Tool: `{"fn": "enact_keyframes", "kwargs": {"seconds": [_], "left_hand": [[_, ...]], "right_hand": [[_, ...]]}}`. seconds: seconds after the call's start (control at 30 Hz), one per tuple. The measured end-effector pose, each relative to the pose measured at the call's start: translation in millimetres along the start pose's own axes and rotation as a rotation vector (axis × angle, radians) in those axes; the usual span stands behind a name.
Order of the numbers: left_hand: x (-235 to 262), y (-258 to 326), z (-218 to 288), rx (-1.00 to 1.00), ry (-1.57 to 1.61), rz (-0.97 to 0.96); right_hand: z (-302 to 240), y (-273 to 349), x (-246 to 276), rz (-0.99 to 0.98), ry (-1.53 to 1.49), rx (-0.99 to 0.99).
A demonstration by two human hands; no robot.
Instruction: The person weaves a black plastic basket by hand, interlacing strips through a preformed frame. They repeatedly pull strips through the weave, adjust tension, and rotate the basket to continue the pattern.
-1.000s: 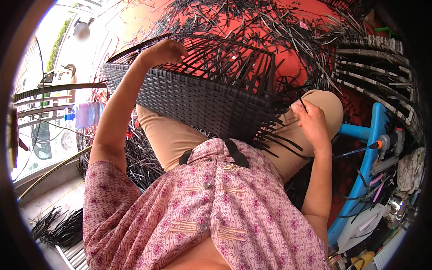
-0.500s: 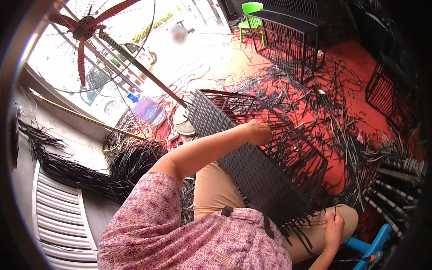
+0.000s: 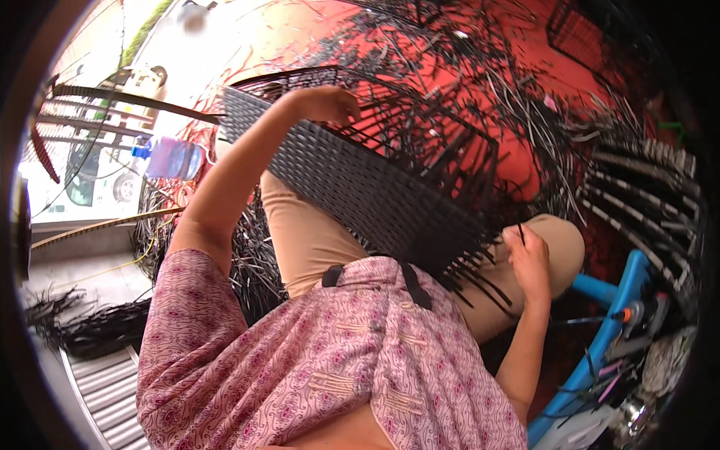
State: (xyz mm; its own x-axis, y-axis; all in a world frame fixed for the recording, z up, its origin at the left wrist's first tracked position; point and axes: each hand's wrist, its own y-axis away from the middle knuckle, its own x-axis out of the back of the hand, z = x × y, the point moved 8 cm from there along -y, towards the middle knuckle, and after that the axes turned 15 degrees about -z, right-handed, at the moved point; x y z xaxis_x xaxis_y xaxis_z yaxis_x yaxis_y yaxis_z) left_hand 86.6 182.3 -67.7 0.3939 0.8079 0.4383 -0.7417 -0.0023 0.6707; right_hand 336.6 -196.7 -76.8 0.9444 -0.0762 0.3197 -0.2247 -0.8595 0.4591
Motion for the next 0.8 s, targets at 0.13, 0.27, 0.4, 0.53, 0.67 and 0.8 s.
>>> {"fn": "enact_keyframes", "kwargs": {"seconds": [0.13, 0.27, 0.4, 0.53, 0.67, 0.8], "left_hand": [[22, 11, -5, 0.208, 0.017, 0.127], [29, 20, -19, 0.037, -0.190, 0.189], [23, 19, -34, 0.135, -0.075, 0.179], [22, 17, -34, 0.155, -0.223, 0.152], [27, 12, -33, 0.244, -0.374, 0.129], [29, 10, -32, 0.234, -0.361, 0.110]], "right_hand": [[-2, 10, 4, 0.035, -0.011, -0.042], [4, 26, 21, 0.040, 0.037, -0.131], [4, 29, 22, 0.041, 0.024, -0.121], [7, 25, 16, 0.055, -0.028, -0.093], [3, 22, 15, 0.065, -0.052, -0.077], [0, 16, 7, 0.047, -0.072, -0.035]]}}
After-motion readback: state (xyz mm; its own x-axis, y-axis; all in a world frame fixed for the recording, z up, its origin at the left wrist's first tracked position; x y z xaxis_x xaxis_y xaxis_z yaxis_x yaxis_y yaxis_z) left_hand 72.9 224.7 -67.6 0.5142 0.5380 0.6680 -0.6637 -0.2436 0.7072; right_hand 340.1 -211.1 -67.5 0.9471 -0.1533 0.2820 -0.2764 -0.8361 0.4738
